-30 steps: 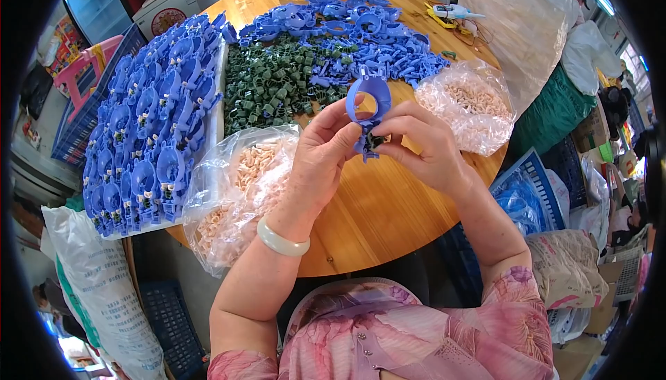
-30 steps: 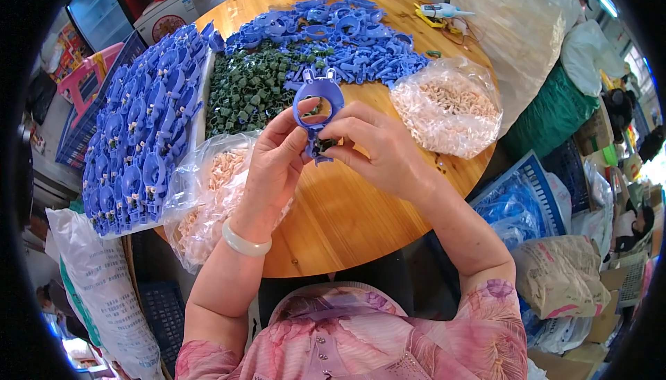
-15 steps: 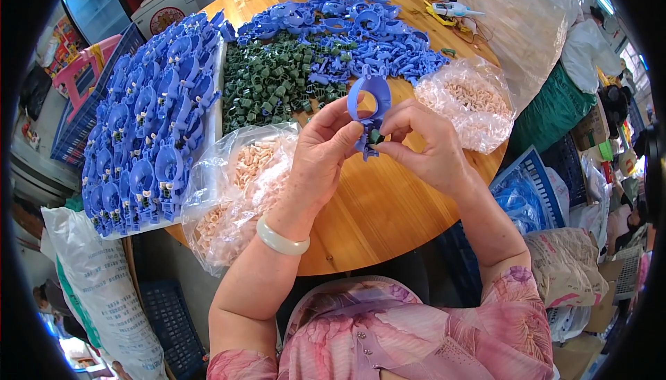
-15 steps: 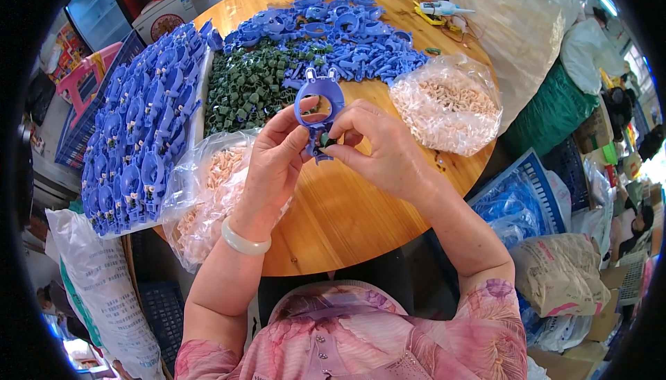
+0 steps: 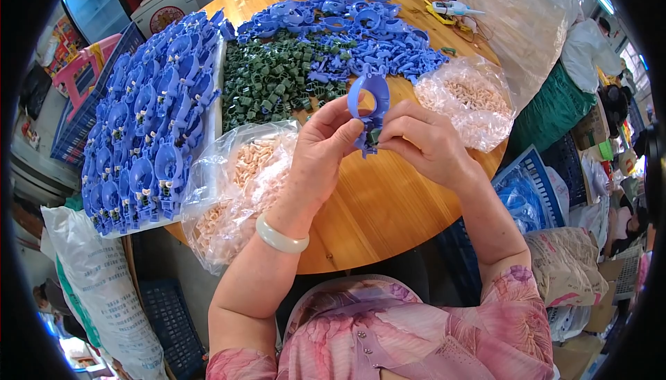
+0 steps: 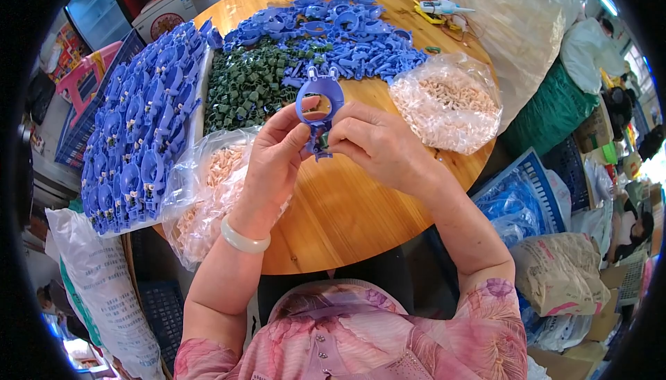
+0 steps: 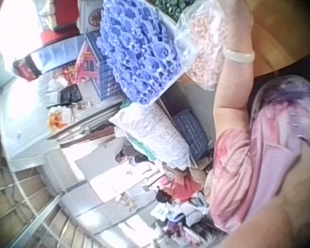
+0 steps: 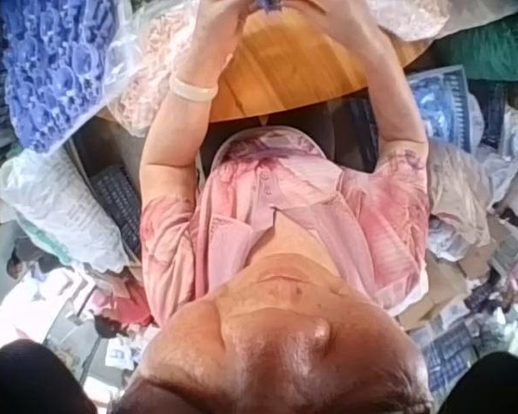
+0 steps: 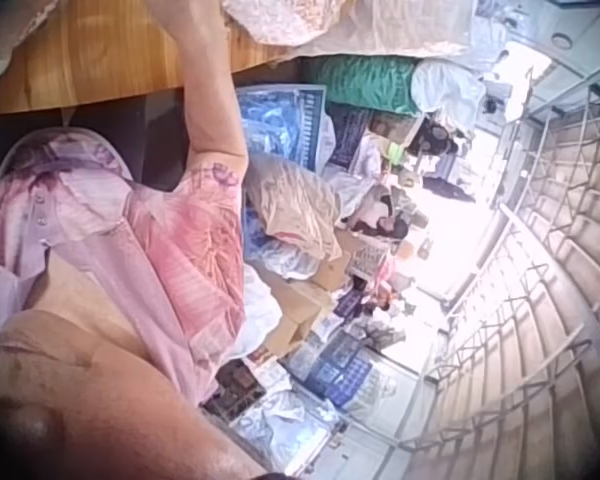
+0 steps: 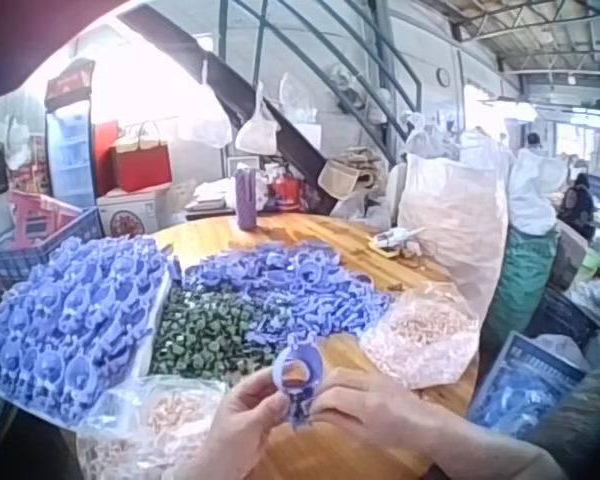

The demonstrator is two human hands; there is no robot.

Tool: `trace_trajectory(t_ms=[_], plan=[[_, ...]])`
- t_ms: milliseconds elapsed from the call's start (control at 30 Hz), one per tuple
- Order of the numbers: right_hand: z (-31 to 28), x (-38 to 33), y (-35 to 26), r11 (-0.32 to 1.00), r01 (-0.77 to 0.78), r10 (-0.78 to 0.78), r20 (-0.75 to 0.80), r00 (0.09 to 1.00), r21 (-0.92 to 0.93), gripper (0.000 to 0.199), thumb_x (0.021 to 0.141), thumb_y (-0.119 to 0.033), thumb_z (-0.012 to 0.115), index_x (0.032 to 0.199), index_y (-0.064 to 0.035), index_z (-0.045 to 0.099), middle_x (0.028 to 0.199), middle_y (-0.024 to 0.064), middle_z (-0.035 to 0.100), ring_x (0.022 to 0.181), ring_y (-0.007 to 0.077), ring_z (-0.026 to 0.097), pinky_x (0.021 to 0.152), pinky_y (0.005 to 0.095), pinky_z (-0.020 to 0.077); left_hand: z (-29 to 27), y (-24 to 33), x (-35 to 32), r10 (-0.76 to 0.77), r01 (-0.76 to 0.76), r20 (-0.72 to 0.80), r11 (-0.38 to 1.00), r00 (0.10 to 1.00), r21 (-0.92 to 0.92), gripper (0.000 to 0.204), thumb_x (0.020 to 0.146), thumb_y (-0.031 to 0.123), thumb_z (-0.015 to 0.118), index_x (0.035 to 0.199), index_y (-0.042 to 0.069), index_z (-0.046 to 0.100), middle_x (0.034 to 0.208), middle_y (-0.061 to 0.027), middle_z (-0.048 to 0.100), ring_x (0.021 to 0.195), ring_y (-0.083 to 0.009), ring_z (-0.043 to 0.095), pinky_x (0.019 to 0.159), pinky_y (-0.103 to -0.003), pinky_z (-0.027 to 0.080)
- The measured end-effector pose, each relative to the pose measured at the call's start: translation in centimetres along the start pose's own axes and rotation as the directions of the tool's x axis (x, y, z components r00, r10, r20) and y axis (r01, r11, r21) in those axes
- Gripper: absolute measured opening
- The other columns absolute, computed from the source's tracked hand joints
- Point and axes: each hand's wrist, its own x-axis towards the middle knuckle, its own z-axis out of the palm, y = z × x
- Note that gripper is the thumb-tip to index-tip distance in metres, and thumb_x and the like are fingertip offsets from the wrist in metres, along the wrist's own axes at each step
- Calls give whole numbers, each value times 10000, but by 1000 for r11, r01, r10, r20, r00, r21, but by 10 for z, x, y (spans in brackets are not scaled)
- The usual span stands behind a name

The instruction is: Assemble small plastic toy components by hand at a workbench.

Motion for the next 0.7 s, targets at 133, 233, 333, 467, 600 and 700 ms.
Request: trace_trajectory(t_ms=[133,233,333,467,600,700], plan=[[2,-1,1,1000,8,-8,-49,999,-7,98,767,-25,635,842,-44,574,844,89,572,780,284,577,652,345,477,-1,-2,0,-73,76,46,994,996,-82,336,866,109,616,1192,61,548,1031,-42,621,904,-115,600,759,-281,528],[5,-1,5,998,0,-3,-49,999,-58,120,772,-30,620,888,-46,596,872,93,592,798,282,591,660,339,487,-3,-3,1,-78,81,31,992,996,-97,322,869,114,612,1183,67,556,1031,-40,621,894,-113,603,755,-279,533],[2,-4,5,992,8,-7,11,1000,-124,151,770,-38,604,920,-49,613,903,98,606,814,276,603,678,337,498,-3,-4,0,-77,79,23,993,997,-88,309,872,112,609,1173,64,561,1022,-40,622,887,-111,604,757,-281,537],[2,-2,3,963,107,-107,13,994,-248,123,765,-42,594,887,-42,615,903,95,608,809,266,608,680,345,503,-1,-3,1,-77,76,-8,994,997,-77,303,871,109,609,1166,61,562,1008,-34,623,885,-107,603,751,-276,536],[3,-3,5,929,199,-208,4,978,-313,92,757,-46,608,848,-38,611,903,83,611,810,263,609,676,350,507,-5,-6,1,-69,69,-10,997,998,-34,294,870,112,612,1156,63,568,1010,-28,623,884,-102,602,740,-271,536],[3,-5,7,960,156,-171,-44,984,-232,112,738,-16,629,846,-37,608,901,78,618,807,265,613,674,344,510,-4,-5,1,-85,84,-30,996,996,-42,282,873,111,609,1148,62,574,1011,-28,623,882,-101,603,736,-270,537]])
